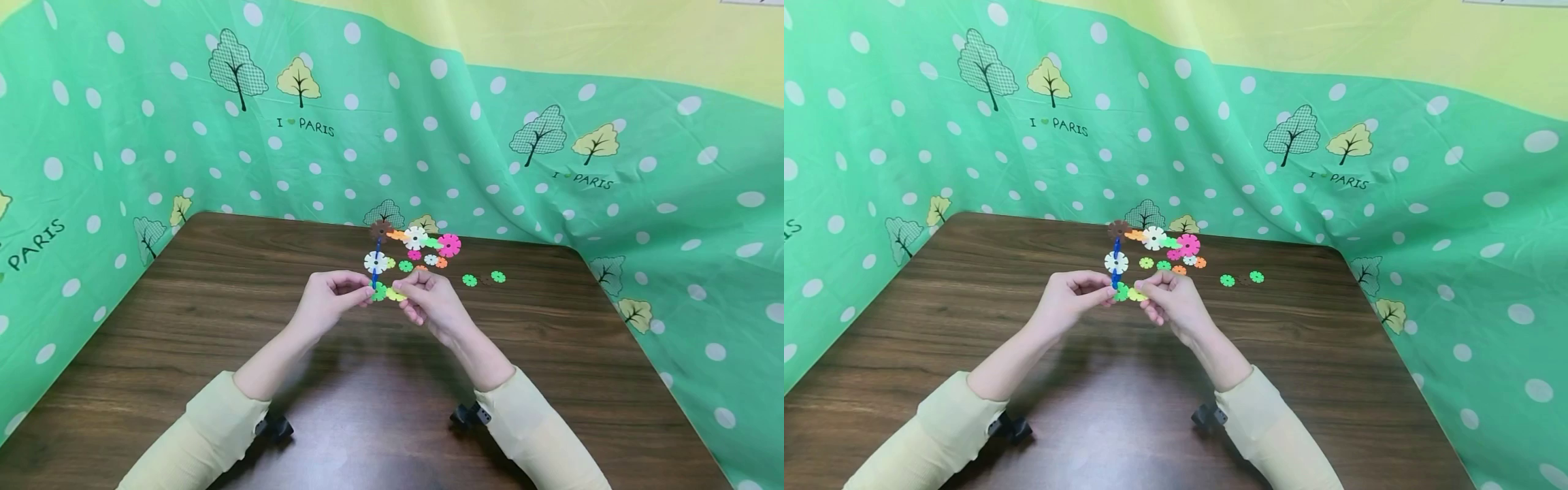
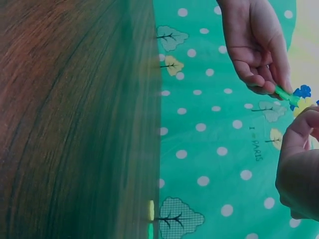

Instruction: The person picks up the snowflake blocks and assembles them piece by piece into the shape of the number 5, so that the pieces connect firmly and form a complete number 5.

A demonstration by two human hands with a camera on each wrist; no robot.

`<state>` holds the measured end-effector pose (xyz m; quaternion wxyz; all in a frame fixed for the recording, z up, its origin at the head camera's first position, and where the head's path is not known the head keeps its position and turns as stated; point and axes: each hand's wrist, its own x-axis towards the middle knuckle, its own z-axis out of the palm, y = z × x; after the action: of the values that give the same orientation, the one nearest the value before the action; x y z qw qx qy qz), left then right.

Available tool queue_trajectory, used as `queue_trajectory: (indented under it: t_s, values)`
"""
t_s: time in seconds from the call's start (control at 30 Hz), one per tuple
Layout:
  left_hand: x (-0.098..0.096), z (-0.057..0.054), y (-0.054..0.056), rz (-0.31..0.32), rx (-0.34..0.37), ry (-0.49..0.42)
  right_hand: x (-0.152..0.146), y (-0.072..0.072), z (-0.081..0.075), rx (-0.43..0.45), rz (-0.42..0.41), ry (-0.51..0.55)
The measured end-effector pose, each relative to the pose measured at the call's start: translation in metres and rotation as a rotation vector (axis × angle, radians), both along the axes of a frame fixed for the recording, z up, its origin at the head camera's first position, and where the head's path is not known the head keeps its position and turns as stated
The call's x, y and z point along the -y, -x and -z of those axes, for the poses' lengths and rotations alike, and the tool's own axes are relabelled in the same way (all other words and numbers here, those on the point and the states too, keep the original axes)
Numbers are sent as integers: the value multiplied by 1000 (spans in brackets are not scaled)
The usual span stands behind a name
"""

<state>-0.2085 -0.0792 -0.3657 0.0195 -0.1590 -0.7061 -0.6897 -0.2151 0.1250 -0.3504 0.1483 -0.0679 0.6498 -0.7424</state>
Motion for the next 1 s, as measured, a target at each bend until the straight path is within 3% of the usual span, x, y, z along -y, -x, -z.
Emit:
queue_trajectory:
  t_s: [0.07, 0.23, 0.3, 0.5, 0.7, 1.0]
  values:
    - [0, -7, -5, -5, 9, 6, 1, 0, 2, -26, -10, 14]
    - [0, -6, -5, -19, 18, -3, -2, -3, 6, -152, -62, 22]
    - [1, 1, 0, -19, 17, -24, -5, -3, 7, -211, -76, -10]
    - [2, 0, -2, -15, 25, -60, -9, -2, 9, -364, -75, -122]
    - [0, -1, -1, -16, 39, -80, -8, -2, 8, -408, -42, -177]
    - [-4, -1, -1, -19, 49, -166, -6, -2, 10, -433, -9, -121]
